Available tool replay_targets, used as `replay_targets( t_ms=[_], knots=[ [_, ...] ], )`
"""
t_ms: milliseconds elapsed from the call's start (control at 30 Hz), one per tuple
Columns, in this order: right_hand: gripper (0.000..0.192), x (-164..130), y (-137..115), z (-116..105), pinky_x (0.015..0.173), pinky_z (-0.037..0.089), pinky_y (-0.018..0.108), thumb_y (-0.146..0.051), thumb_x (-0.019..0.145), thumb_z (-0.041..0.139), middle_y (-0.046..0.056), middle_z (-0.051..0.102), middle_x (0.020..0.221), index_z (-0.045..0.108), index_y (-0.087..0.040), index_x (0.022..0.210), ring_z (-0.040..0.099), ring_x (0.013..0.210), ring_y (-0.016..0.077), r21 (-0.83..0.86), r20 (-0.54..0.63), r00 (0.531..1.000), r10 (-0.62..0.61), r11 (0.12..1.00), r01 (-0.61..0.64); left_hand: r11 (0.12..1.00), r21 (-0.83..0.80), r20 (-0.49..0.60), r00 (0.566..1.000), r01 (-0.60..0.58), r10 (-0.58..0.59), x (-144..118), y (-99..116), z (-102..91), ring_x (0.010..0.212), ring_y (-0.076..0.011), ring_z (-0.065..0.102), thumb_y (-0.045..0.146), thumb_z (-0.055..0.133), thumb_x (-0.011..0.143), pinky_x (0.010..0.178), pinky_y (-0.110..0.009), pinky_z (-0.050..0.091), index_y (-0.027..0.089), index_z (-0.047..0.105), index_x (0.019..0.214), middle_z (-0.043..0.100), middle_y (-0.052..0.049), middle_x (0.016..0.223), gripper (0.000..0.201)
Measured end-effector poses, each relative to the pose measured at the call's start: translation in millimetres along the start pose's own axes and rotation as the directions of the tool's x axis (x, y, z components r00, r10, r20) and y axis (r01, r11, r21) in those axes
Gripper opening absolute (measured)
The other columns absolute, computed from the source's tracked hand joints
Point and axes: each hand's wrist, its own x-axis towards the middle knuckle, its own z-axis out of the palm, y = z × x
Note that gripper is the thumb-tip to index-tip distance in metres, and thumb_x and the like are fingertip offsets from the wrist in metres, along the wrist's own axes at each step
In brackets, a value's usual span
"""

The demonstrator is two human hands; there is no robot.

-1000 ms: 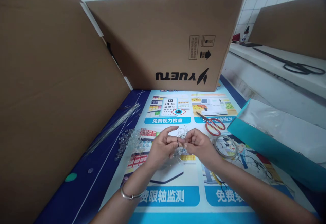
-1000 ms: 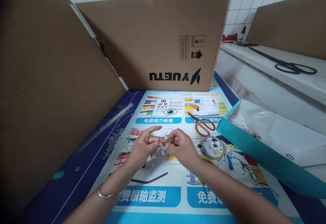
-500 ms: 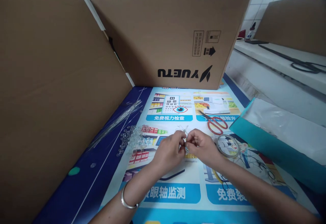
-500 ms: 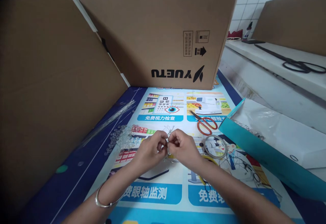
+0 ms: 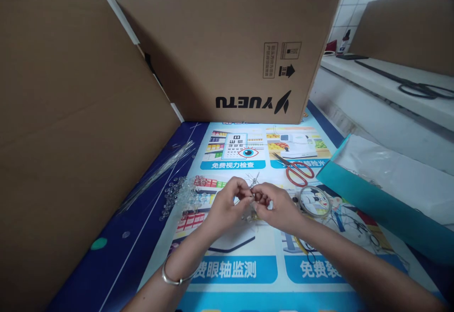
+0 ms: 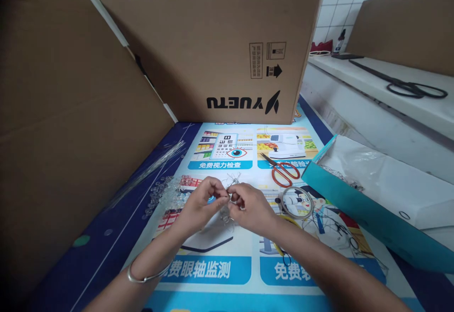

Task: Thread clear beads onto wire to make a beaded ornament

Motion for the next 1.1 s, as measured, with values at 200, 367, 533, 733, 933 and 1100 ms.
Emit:
replay_targets(
  t_ms=[200, 367, 533, 733, 933, 1100],
  knots=[
    [0.016, -1.1, 1.1, 3.2, 0.063, 0.039, 0.024, -0.018, 0.070, 0.057, 0.001, 0.052, 0.082, 0.054, -0.021, 0.085, 0.050, 0.073, 0.0137, -0.257, 0.014, 1.000, 0.014, 0.966, -0.010, 0.916, -0.394, 0.086, 0.995, 0.077, -0.047, 3.2, -4.5, 0.7, 0.071, -0.0105, 0.051, 0.017, 0.054, 0.079, 0.066, -0.024, 0.041, 0.020, 0.041, 0.090, 0.053, 0.002, 0.077, 0.018],
    [0.020, -0.8, 3.4, 3.4, 0.065, 0.038, 0.024, -0.022, 0.074, 0.056, 0.001, 0.054, 0.087, 0.054, -0.023, 0.094, 0.052, 0.075, 0.0141, -0.298, 0.010, 0.999, 0.035, 0.954, -0.030, 0.985, -0.172, 0.017, 1.000, -0.016, 0.019, 6.4, -2.1, -15.0, 0.074, -0.0108, 0.049, 0.015, 0.056, 0.079, 0.069, -0.025, 0.039, 0.018, 0.045, 0.085, 0.052, 0.000, 0.080, 0.013],
    [0.021, -0.5, 4.2, 2.6, 0.065, 0.038, 0.024, -0.022, 0.074, 0.057, 0.001, 0.055, 0.088, 0.055, -0.023, 0.095, 0.053, 0.076, 0.0140, -0.257, 0.030, 0.999, 0.037, 0.966, -0.028, 0.975, -0.222, 0.018, 0.999, -0.026, 0.031, -4.4, 19.3, -23.8, 0.071, -0.0105, 0.049, 0.019, 0.058, 0.079, 0.066, -0.024, 0.040, 0.019, 0.045, 0.082, 0.051, 0.001, 0.077, 0.014],
    [0.017, -5.0, 3.0, 6.6, 0.065, 0.040, 0.025, -0.023, 0.075, 0.057, 0.002, 0.055, 0.087, 0.057, -0.021, 0.092, 0.052, 0.076, 0.0149, -0.218, 0.003, 1.000, -0.031, 0.976, 0.031, 0.947, -0.321, 0.031, 0.999, 0.029, -0.020, -6.7, 20.5, -9.6, 0.071, -0.0103, 0.050, 0.016, 0.061, 0.075, 0.067, -0.023, 0.041, 0.018, 0.044, 0.080, 0.053, 0.002, 0.075, 0.018],
    [0.010, -7.7, 0.9, 13.8, 0.071, 0.042, 0.027, -0.019, 0.076, 0.053, 0.005, 0.054, 0.084, 0.056, -0.019, 0.086, 0.051, 0.082, 0.0172, -0.151, -0.180, 0.964, -0.197, 0.974, 0.171, 0.980, -0.200, -0.009, 1.000, -0.016, 0.015, -3.0, 11.0, -3.0, 0.073, -0.0115, 0.054, 0.015, 0.059, 0.076, 0.069, -0.025, 0.043, 0.018, 0.047, 0.083, 0.054, 0.001, 0.076, 0.014],
    [0.007, -7.9, 6.2, 12.5, 0.060, 0.041, 0.024, -0.015, 0.075, 0.054, 0.001, 0.052, 0.069, 0.055, -0.018, 0.069, 0.051, 0.067, 0.0138, -0.060, -0.187, 0.964, -0.187, 0.982, 0.179, 0.993, -0.059, 0.009, 0.994, -0.107, 0.108, -5.5, 13.1, -2.3, 0.075, -0.0125, 0.056, 0.016, 0.060, 0.075, 0.072, -0.025, 0.043, 0.017, 0.055, 0.081, 0.059, -0.001, 0.078, 0.008]
  ],
)
